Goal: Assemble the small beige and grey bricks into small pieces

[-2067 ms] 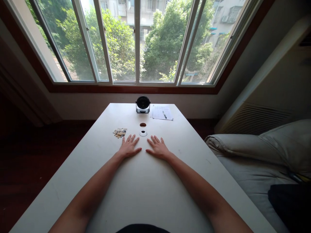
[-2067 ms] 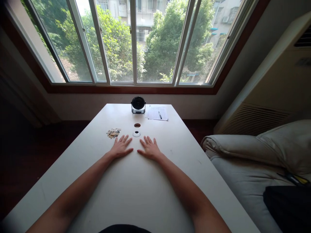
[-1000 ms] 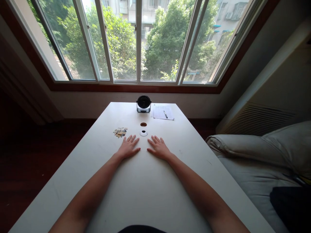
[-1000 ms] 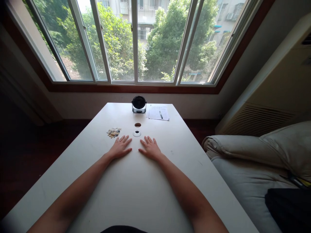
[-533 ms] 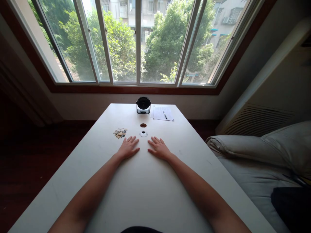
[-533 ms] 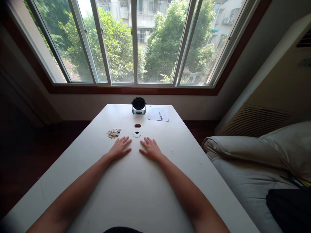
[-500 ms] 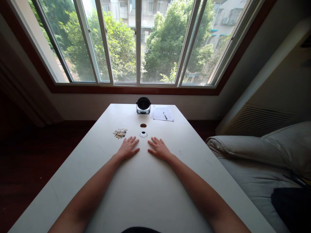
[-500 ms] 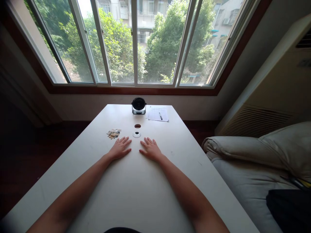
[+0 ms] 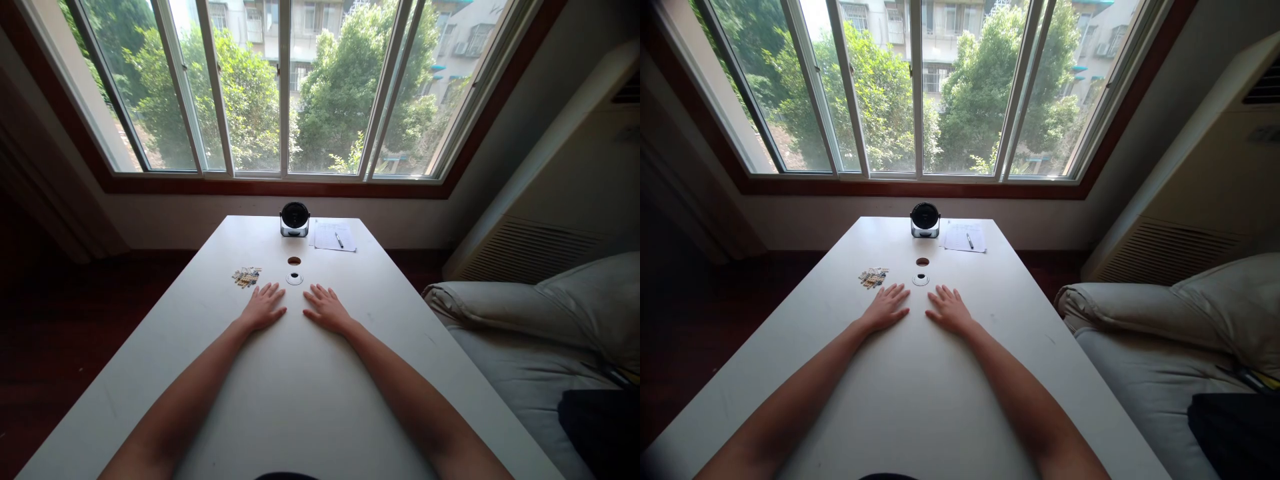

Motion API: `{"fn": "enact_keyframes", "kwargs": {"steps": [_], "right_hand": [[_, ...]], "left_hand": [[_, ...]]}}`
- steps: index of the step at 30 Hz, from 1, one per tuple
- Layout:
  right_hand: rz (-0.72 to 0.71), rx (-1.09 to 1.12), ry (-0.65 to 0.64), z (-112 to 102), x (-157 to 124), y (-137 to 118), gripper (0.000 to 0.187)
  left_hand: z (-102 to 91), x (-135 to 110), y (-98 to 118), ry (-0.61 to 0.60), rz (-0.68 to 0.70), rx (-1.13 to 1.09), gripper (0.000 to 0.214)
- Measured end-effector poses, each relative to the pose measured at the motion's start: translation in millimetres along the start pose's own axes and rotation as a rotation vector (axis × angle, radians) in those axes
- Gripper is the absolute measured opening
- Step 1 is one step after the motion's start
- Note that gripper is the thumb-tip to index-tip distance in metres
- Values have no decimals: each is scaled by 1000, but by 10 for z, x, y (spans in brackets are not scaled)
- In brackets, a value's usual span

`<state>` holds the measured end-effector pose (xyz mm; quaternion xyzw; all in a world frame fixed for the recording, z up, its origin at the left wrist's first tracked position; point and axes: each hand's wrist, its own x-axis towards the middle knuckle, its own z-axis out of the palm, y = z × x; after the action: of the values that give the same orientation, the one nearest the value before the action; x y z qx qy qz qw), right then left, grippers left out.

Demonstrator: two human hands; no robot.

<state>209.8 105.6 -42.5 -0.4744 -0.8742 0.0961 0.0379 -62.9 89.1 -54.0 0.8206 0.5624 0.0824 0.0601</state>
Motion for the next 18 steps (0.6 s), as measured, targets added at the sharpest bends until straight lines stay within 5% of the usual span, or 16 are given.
{"fn": "enact_keyframes", "kwargs": {"steps": [18], "right_hand": [[1, 16, 1, -7, -3, 0, 72]], "left_hand": [[15, 1, -11, 11, 5, 0, 66]]}}
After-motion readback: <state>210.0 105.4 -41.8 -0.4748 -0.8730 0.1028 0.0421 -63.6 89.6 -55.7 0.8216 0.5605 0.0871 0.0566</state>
